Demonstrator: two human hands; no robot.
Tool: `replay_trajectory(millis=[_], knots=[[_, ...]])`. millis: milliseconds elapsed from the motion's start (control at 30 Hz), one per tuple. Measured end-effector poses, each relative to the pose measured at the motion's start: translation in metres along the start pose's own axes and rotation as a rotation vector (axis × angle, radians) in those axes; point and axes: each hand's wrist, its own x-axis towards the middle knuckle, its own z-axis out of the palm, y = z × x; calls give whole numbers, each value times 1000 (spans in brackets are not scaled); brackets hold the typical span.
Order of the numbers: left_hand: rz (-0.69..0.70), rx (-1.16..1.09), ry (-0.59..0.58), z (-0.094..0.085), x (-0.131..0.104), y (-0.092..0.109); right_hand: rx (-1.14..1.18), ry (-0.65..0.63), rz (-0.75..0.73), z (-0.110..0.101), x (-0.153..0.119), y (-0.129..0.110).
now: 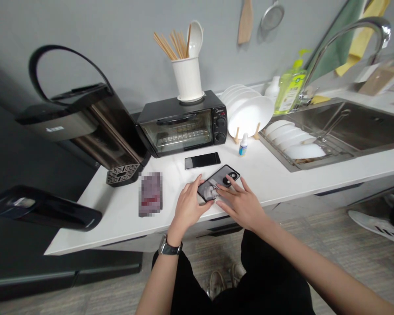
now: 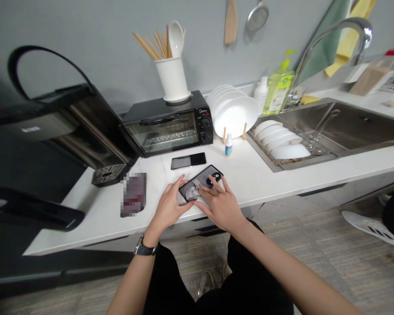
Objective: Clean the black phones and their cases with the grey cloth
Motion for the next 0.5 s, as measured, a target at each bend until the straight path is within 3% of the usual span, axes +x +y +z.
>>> replay_trajectory(millis=[267, 500], knots=[[-16, -1, -9, -1, 1, -1, -163, 160, 182, 9, 14, 30], [-6, -10, -14, -3, 3, 2, -96, 193, 200, 37, 45, -6]])
